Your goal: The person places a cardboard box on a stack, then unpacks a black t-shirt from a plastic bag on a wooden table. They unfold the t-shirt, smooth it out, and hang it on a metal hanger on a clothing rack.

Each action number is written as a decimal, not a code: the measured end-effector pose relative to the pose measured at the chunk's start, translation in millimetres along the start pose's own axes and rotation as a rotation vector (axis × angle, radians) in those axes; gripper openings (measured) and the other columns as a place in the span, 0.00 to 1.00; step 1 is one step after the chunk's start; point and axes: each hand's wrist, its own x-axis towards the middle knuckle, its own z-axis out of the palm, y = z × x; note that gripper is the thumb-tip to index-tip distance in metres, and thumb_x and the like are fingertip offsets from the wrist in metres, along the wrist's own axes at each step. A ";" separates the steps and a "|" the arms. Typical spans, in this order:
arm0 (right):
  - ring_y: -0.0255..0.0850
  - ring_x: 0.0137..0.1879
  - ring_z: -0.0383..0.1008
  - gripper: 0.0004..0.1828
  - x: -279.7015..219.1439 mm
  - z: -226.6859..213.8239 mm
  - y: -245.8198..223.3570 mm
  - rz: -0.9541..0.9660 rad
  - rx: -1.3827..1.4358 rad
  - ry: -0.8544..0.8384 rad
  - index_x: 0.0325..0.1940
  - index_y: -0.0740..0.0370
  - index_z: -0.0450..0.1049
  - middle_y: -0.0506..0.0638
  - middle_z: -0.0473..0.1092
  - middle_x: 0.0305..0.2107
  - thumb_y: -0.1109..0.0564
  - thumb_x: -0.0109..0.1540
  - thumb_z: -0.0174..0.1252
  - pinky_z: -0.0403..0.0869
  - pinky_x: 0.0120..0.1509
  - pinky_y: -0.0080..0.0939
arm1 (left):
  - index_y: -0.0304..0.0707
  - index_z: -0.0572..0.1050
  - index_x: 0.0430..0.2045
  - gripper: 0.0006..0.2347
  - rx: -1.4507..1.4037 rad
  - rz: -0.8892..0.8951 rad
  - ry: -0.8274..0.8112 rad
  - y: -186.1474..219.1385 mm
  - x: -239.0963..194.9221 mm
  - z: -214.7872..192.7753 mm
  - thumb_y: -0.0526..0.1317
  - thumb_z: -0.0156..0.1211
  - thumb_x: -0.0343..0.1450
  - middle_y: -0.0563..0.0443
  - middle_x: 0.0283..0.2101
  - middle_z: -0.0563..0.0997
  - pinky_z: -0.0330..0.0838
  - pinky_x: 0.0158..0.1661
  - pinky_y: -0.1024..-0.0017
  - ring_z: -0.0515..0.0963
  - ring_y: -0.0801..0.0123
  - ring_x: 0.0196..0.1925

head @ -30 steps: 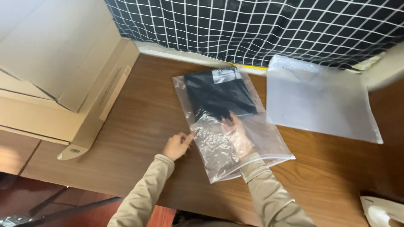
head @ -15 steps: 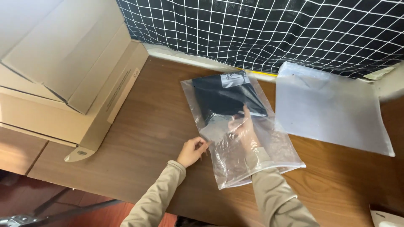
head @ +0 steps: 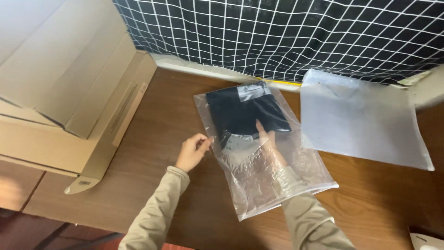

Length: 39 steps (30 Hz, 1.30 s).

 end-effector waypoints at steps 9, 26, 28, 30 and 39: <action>0.49 0.55 0.63 0.33 -62.9 -51.2 -32.7 0.052 0.333 -0.277 0.56 0.70 0.59 0.63 0.62 0.50 0.54 0.52 0.61 0.67 0.53 0.48 | 0.41 0.73 0.29 0.09 0.299 0.048 0.038 7.1 80.9 -2.5 0.45 0.52 0.65 0.48 0.27 0.79 0.72 0.32 0.67 0.79 0.62 0.30; 0.50 0.47 0.69 0.30 -47.9 -98.8 -19.0 0.299 0.556 -0.208 0.48 0.70 0.68 0.65 0.68 0.41 0.47 0.49 0.63 0.70 0.48 0.49 | 0.49 0.70 0.38 0.15 0.633 -0.196 -0.206 -59.2 170.9 28.4 0.53 0.45 0.65 0.50 0.40 0.78 0.64 0.50 0.60 0.71 0.56 0.51; 0.48 0.41 0.72 0.23 -58.1 -94.9 -25.7 0.360 0.624 -0.217 0.41 0.69 0.72 0.64 0.70 0.35 0.51 0.49 0.63 0.71 0.44 0.48 | 0.51 0.71 0.37 0.16 0.666 -0.191 -0.212 -69.0 178.7 29.8 0.57 0.44 0.65 0.52 0.41 0.78 0.65 0.50 0.62 0.71 0.60 0.52; 0.49 0.42 0.72 0.25 -57.3 -91.1 -22.8 0.362 0.610 -0.205 0.42 0.69 0.71 0.64 0.70 0.36 0.50 0.49 0.64 0.71 0.45 0.49 | 0.51 0.71 0.37 0.17 0.661 -0.210 -0.218 -61.1 177.3 29.1 0.58 0.43 0.65 0.52 0.41 0.78 0.65 0.50 0.63 0.71 0.60 0.52; 0.54 0.49 0.67 0.31 -84.2 -87.0 -46.0 0.318 0.556 -0.131 0.50 0.70 0.66 0.66 0.66 0.43 0.52 0.48 0.64 0.69 0.48 0.56 | 0.52 0.76 0.33 0.14 0.540 -0.205 -0.191 -72.0 182.4 42.5 0.54 0.46 0.64 0.51 0.41 0.77 0.66 0.49 0.62 0.72 0.56 0.49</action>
